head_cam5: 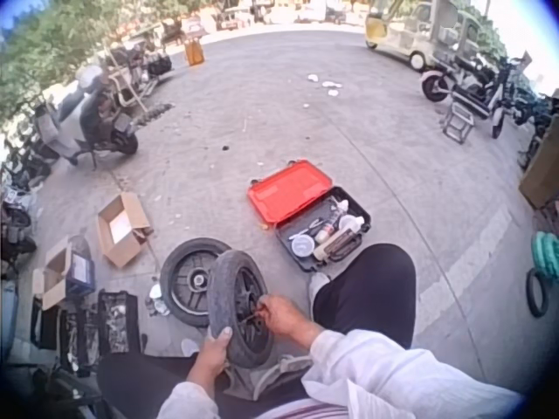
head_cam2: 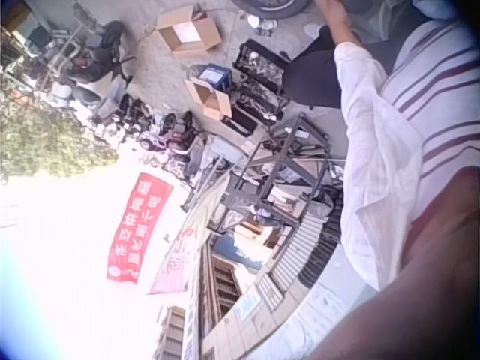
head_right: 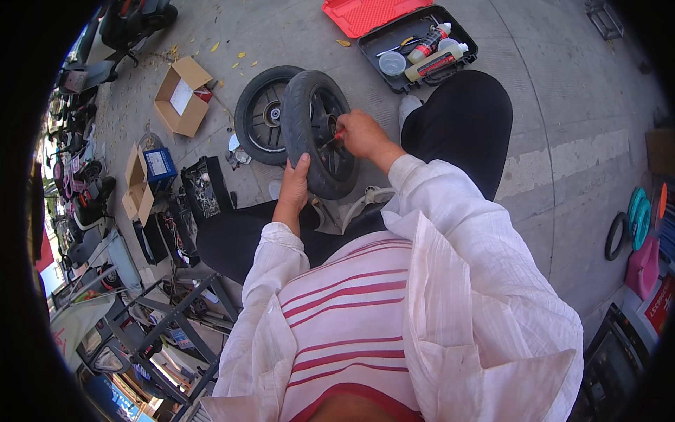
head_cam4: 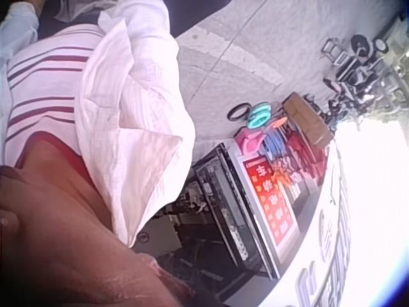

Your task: The person opens a red toolbox and retrieves a screwdriver. They then use the screwdriver to work on the valve stem of a scooter tire, repeating the action on a second tire.

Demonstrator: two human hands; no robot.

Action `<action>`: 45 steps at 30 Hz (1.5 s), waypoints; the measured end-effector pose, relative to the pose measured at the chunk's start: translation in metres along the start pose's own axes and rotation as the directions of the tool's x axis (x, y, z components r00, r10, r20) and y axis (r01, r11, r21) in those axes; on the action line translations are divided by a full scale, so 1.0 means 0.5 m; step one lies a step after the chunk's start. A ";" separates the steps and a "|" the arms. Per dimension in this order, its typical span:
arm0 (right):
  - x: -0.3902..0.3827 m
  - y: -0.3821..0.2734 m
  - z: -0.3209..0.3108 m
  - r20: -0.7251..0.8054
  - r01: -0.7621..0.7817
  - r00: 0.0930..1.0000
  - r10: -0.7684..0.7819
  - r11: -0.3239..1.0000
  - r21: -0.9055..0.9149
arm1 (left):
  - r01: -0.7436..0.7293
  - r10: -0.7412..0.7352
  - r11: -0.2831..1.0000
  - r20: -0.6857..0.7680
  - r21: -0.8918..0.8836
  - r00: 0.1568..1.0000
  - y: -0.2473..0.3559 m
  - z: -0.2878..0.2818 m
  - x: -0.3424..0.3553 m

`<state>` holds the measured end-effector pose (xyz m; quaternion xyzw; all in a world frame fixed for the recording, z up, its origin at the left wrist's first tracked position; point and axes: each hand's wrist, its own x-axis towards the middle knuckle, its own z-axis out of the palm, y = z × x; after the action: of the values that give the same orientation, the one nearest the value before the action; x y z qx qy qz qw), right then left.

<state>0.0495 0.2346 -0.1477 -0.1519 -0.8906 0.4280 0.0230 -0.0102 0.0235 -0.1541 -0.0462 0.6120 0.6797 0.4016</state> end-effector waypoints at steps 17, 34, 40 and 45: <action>0.004 -0.006 -0.001 0.005 0.140 0.990 -0.140 0.990 0.015 | 0.009 -0.009 1.000 -0.002 0.002 1.000 0.002 0.003 -0.002; 0.038 0.036 0.012 0.081 0.108 0.989 -0.123 0.979 0.171 | -0.004 0.004 1.000 0.006 0.007 1.000 0.002 0.006 -0.004; 0.039 0.019 0.004 0.173 -0.096 0.983 0.066 0.981 0.166 | -0.001 0.001 1.000 0.006 0.014 1.000 0.004 0.004 -0.008; 0.039 0.045 0.023 0.079 -0.032 0.997 0.011 0.960 0.278 | -0.001 0.001 1.000 0.007 0.030 1.000 0.006 0.009 -0.008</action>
<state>0.0346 0.2447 -0.1741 -0.1402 -0.8200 0.5549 0.0055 -0.0075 0.0256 -0.1486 -0.0374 0.6208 0.6709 0.4039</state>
